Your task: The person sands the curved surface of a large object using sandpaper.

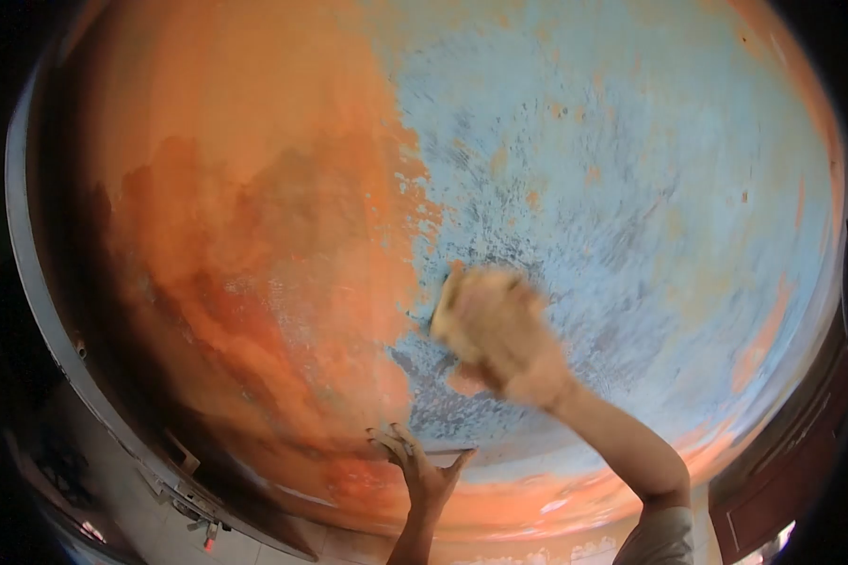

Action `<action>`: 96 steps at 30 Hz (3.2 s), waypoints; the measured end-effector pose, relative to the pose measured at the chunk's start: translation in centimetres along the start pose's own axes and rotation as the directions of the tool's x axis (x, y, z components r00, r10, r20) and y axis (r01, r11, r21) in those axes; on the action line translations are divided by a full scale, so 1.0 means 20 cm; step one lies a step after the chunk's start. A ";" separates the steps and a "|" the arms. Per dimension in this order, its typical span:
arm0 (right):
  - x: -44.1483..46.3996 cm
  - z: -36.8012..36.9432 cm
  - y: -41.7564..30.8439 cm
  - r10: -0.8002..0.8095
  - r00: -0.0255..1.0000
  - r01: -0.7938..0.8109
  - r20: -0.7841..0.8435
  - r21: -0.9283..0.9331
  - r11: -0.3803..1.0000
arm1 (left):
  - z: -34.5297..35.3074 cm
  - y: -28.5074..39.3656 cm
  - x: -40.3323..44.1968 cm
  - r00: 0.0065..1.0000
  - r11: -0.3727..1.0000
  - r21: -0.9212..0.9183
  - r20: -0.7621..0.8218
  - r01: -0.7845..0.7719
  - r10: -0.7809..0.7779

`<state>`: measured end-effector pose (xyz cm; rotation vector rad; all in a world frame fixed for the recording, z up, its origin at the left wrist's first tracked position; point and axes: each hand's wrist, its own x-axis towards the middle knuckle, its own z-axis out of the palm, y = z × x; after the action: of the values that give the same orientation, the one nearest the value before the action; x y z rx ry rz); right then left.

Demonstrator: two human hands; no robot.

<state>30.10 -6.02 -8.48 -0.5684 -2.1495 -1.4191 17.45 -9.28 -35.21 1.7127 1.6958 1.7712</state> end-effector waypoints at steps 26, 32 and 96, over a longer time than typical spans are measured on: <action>-0.01 -0.03 0.05 0.481 0.785 -0.482 -0.390 0.104 0.870 | -0.06 -0.10 -0.04 0.994 0.996 -0.008 0.062 -0.087 0.088; -0.27 0.16 -0.33 -0.153 0.987 0.162 -0.055 0.236 0.958 | -0.04 -0.17 -0.06 0.993 0.995 0.008 0.052 -0.102 0.102; 0.08 0.00 0.16 -0.142 0.975 0.191 -0.172 0.317 0.929 | 0.03 -0.21 -0.10 0.992 0.991 0.032 0.024 -0.128 0.127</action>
<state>30.73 -4.82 -5.30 -0.1522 -2.2911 -1.1028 16.15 -8.90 -39.69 1.8866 1.6507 1.7785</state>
